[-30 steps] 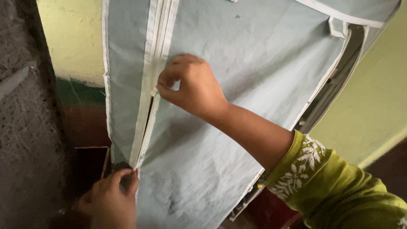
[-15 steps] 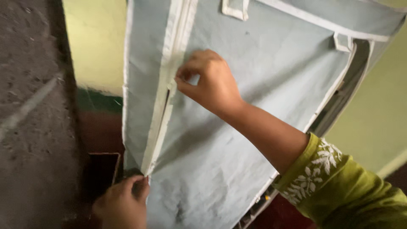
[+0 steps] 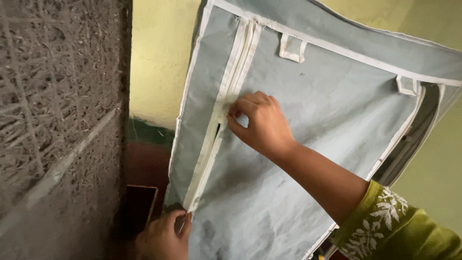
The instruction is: The person unzips a fabric shoe rack cover, revealing shoes inside, then wipes the top surface of the rack with a cloth. The person handles the zipper and cloth while cleaning the rack's exterior.
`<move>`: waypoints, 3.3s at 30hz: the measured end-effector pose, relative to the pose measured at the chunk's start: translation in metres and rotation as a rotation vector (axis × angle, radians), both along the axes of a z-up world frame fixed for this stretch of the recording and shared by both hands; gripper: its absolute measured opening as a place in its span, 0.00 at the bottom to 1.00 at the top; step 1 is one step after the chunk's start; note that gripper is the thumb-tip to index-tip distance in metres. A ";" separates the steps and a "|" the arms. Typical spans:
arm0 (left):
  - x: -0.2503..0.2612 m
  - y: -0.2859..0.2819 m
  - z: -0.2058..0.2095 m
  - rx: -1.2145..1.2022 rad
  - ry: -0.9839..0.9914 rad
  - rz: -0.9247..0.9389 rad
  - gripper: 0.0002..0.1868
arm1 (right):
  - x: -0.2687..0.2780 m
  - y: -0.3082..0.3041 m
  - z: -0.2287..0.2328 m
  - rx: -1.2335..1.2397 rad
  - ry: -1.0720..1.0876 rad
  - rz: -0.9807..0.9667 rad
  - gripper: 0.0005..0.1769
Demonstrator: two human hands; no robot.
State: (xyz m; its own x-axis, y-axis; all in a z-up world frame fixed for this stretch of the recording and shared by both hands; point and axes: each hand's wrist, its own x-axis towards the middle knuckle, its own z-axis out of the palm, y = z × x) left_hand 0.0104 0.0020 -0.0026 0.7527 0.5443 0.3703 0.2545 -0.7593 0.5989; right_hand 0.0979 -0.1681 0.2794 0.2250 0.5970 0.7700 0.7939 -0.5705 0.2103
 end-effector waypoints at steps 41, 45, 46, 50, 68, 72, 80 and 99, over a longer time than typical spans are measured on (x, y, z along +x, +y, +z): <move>0.204 0.019 -0.192 0.422 -0.716 -0.605 0.42 | 0.013 -0.006 0.109 0.037 -0.347 0.017 0.06; 0.230 0.027 -0.199 0.700 -0.877 -0.549 0.41 | 0.013 -0.007 0.139 0.089 -0.452 -0.041 0.05; 0.234 0.027 -0.197 0.720 -0.918 -0.525 0.40 | 0.013 -0.007 0.142 0.109 -0.457 -0.063 0.04; 0.221 0.026 -0.184 0.516 -0.782 -0.594 0.40 | 0.010 0.001 0.133 0.185 -0.385 -0.060 0.06; 0.005 -0.011 -0.021 -0.001 -0.563 -0.203 0.16 | -0.034 -0.158 -0.328 0.840 0.578 -0.617 0.30; -0.010 -0.015 -0.015 -0.186 -0.539 -0.262 0.11 | -0.038 -0.174 -0.321 0.885 0.535 -0.582 0.33; -0.019 -0.014 -0.038 -0.142 -0.411 -0.161 0.12 | -0.019 -0.205 -0.347 0.937 0.494 -0.895 0.47; -0.081 -0.057 -0.133 -0.798 -0.047 -0.349 0.17 | -0.061 -0.194 -0.418 0.664 1.304 -0.563 0.24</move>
